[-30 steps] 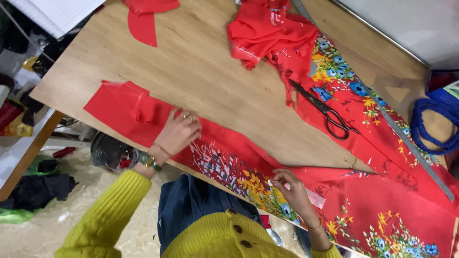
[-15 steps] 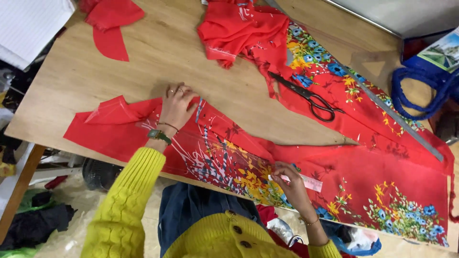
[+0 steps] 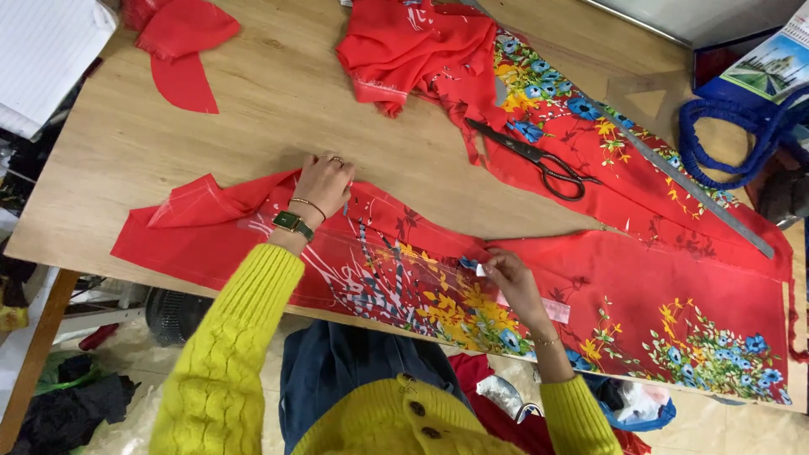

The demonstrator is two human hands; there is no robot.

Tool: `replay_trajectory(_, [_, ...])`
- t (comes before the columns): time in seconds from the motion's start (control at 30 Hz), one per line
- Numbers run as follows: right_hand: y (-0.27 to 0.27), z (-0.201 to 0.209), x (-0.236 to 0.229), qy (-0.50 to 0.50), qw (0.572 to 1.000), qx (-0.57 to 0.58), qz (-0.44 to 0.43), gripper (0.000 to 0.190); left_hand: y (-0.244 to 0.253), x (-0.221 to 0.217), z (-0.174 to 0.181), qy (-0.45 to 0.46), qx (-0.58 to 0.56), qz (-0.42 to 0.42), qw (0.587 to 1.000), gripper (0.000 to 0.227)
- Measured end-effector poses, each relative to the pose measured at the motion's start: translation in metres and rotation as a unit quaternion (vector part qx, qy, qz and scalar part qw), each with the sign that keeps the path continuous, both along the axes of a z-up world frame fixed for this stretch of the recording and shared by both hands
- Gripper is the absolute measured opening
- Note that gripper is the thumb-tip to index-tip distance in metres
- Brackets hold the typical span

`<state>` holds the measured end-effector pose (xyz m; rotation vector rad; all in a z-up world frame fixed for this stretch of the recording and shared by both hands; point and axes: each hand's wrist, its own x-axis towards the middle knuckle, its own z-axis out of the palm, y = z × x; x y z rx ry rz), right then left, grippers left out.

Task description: The person marks a red floral fabric with white chalk while using a clear ruler to guide straight lines. They fold the fabric, reposition the ruler, and continue marking different sections of the material on a wooden table.

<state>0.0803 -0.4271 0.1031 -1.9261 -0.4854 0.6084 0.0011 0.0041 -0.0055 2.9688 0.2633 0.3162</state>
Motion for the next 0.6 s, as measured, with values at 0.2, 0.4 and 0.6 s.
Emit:
replay_trajectory(0.2, [0.011, -0.011, 0.021, 0.022, 1.000, 0.011, -0.011, 0.009, 0.007, -0.010, 0.031, -0.079, -0.005, 0.024, 0.997, 0.015])
replay_trajectory(0.4, [0.021, -0.034, 0.055, -0.037, 0.996, 0.072, -0.024, 0.005, 0.006, -0.018, 0.047, -0.170, -0.015, 0.085, 0.982, 0.029])
replay_trajectory(0.6, [0.043, 0.020, 0.015, -0.113, 0.990, 0.072, -0.033, 0.013, -0.029, -0.033, 0.060, -0.168, -0.037, 0.113, 0.979, 0.054])
